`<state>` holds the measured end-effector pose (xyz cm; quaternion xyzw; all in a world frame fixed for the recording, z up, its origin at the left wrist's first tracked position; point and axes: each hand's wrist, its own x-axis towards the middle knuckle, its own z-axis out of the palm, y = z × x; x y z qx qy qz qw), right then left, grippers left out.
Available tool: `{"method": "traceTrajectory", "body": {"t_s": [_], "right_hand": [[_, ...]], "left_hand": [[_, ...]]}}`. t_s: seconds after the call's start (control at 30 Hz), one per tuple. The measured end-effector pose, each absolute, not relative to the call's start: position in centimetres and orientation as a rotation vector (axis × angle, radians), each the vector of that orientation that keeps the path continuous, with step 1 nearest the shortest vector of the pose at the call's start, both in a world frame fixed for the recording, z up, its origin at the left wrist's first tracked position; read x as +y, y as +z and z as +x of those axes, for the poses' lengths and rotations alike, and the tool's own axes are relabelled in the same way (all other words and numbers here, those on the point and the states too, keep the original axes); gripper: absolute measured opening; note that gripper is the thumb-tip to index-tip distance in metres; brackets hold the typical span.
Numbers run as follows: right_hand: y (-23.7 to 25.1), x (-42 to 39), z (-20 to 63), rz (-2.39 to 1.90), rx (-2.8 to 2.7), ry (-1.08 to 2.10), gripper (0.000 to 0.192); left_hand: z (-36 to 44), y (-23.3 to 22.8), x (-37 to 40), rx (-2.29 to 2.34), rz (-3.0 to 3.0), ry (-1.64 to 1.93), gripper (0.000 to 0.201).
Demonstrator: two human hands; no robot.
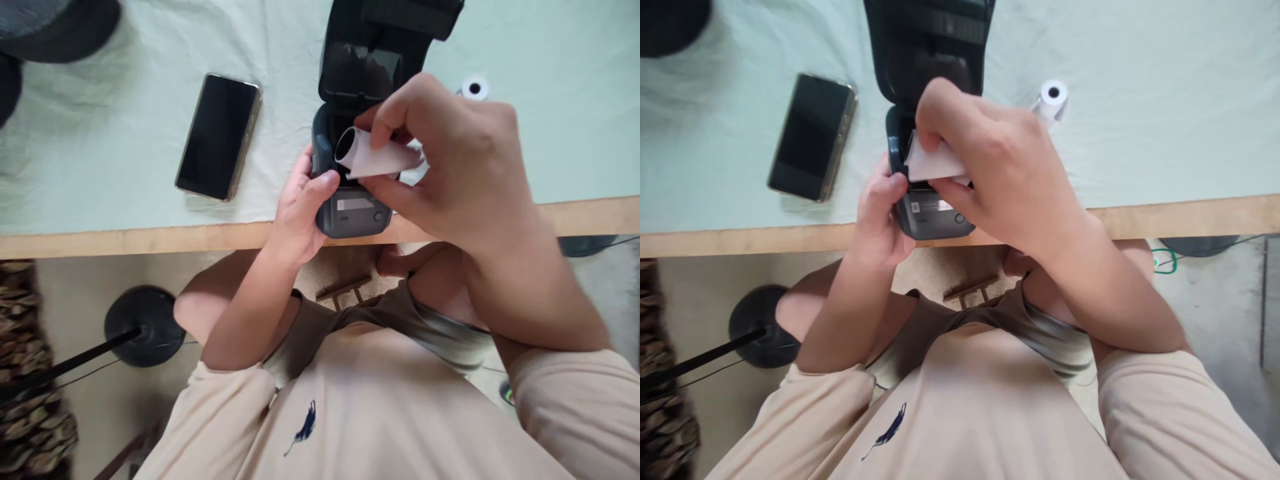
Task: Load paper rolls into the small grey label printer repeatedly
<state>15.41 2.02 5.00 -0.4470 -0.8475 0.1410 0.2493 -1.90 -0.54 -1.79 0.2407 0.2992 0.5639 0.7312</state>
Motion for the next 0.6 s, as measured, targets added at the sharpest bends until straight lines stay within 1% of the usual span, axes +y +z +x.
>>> {"method": "traceTrajectory", "body": {"t_s": [0.13, 0.3, 0.37, 0.4, 0.53, 0.6], "right_hand": [[5.06, 1.99, 15.02, -1.238, -2.313, 0.352, 0.017], [4.33, 2.03, 14.5, -1.266, -2.323, 0.163, 0.011], [4.12, 2.02, 14.43, -1.263, -2.363, 0.142, 0.008], [4.11, 1.97, 14.42, -1.253, -2.359, 0.127, 0.009], [4.41, 1.59, 14.43, -1.143, -2.291, -0.03, 0.024], [4.47, 1.42, 14.52, -1.026, -2.373, 0.021, 0.024]], "left_hand": [[-1.97, -2.14, -0.49, 0.68, 0.57, 1.227, 0.023], [-1.88, -2.25, -0.49, 0.669, 0.612, 1.243, 0.021], [-1.87, -2.21, -0.49, 0.667, 0.623, 1.25, 0.02], [-1.87, -2.17, -0.49, 0.668, 0.618, 1.256, 0.019], [-1.95, -1.97, -0.38, 0.678, 0.563, 1.286, 0.014], [-2.04, -1.89, -0.31, 0.703, 0.56, 1.309, 0.015]]}}
